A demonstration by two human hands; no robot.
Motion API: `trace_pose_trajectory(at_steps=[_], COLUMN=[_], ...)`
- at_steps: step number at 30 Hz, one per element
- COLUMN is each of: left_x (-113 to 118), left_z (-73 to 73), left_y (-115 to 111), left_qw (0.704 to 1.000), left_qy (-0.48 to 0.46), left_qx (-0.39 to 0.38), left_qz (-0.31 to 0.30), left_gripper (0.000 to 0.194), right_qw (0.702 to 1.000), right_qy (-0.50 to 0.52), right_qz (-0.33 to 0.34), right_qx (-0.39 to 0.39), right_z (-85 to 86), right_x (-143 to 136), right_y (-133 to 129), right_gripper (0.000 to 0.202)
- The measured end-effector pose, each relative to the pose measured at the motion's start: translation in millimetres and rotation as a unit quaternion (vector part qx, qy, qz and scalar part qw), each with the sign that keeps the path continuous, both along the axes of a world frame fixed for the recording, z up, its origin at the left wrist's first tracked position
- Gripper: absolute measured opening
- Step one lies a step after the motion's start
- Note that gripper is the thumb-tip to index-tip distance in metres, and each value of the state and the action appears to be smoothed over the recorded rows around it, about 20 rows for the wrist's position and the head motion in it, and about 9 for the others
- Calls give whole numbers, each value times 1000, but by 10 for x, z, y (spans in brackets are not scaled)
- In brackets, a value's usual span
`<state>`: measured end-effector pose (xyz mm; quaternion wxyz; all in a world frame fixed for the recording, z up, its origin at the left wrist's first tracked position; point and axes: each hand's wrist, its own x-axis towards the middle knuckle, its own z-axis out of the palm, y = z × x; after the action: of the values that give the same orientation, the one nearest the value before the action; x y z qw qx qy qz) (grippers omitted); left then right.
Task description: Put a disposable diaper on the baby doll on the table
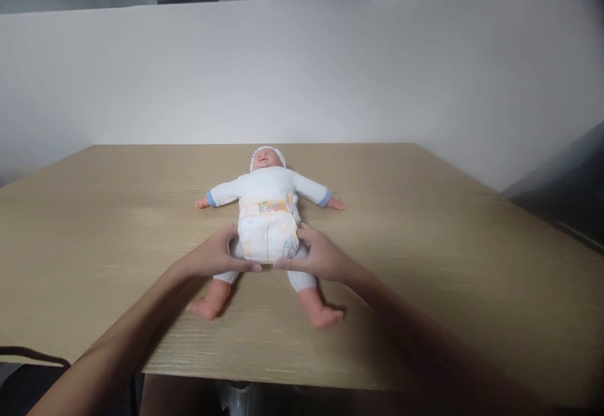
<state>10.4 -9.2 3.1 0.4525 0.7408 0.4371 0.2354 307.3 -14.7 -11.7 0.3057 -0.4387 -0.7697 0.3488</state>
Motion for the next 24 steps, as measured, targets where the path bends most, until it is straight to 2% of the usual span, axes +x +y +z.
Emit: trace_pose_trajectory(at_steps=[3, 6, 12, 18, 21, 24], left_x=[52, 108, 143, 105, 87, 80], left_z=[35, 51, 0, -44, -32, -20], left_y=[-22, -44, -57, -63, -57, -49], left_qw=[996, 991, 990, 991, 988, 986], left_qy=[80, 120, 98, 96, 111, 120], left_qx=[22, 34, 92, 86, 104, 116], left_qz=[29, 49, 40, 44, 19, 4], left_gripper=[81, 70, 41, 47, 36, 29], right_qw=[999, 997, 995, 997, 997, 997], right_qy=[-25, -39, -27, 6, 12, 16], right_qz=[-13, -9, 2, 13, 14, 24], right_qx=[30, 71, 92, 81, 76, 77], right_z=[24, 30, -9, -53, -48, -41], right_x=[-48, -92, -121, -99, -88, -79], right_y=[-38, -69, -64, -33, -30, -25], right_gripper=[63, 59, 45, 42, 47, 43])
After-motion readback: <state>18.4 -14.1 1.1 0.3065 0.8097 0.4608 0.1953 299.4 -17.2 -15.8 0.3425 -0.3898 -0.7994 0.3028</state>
